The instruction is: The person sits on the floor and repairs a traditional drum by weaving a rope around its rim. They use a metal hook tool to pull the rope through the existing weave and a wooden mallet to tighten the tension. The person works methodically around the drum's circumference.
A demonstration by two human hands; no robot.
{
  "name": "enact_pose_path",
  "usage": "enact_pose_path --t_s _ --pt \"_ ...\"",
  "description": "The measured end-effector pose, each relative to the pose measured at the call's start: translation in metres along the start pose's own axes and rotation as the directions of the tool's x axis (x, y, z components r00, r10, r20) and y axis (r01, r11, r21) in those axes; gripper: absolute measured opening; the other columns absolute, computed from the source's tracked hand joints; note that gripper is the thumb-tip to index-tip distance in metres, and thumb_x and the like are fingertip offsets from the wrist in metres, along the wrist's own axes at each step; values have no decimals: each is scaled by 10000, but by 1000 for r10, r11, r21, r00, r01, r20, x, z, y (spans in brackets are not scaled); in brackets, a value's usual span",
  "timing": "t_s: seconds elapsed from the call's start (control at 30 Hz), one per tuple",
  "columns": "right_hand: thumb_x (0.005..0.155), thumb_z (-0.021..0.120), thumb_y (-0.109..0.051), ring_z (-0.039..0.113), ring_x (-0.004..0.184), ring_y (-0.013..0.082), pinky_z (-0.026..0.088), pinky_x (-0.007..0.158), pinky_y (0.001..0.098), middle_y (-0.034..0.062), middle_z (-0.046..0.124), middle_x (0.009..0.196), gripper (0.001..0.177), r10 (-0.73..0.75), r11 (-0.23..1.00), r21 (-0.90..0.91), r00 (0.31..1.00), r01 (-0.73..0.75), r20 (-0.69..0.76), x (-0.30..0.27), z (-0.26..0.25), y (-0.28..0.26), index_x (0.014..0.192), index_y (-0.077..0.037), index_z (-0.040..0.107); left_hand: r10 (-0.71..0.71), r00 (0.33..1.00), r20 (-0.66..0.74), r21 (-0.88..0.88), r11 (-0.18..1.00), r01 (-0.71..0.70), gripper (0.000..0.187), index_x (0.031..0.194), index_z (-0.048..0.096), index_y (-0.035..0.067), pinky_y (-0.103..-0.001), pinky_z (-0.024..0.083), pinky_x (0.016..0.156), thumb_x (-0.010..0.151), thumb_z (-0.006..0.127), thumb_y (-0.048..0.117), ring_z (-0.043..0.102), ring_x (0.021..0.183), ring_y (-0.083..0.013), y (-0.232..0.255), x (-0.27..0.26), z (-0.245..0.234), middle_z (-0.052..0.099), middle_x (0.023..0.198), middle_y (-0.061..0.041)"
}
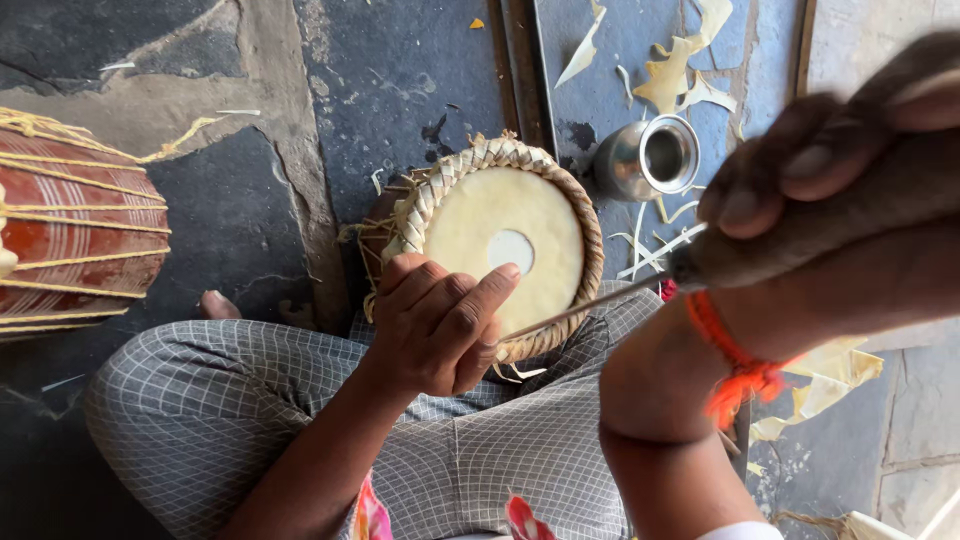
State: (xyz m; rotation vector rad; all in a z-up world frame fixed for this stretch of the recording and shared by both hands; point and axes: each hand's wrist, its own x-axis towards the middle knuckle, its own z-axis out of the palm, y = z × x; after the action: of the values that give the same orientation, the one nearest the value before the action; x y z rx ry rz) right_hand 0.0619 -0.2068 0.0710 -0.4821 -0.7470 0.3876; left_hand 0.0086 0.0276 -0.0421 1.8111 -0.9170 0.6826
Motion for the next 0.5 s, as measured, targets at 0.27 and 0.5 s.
enact_pose_path --t_s 0.27,0.5 --pt "943 664 -102 535 603 104 444 508 267 63 572 805 107 -13 974 226 992 -16 126 15 -25 6 970 -44 579 -48 997 -55 -10 999 47 278 1262 614 3 -384 422 767 1089 473 169 538 669 -188 1 6 4 576 751 -22" --pt "951 613 -119 506 531 88 429 457 253 56 542 754 103 -20 970 244 990 -15 140 18 -20 13 887 -43 585 -63 997 -34 -35 997 62 228 1208 627 -5 -415 415 768 1038 513 93 527 654 -225 -1 2 3 561 746 -29"
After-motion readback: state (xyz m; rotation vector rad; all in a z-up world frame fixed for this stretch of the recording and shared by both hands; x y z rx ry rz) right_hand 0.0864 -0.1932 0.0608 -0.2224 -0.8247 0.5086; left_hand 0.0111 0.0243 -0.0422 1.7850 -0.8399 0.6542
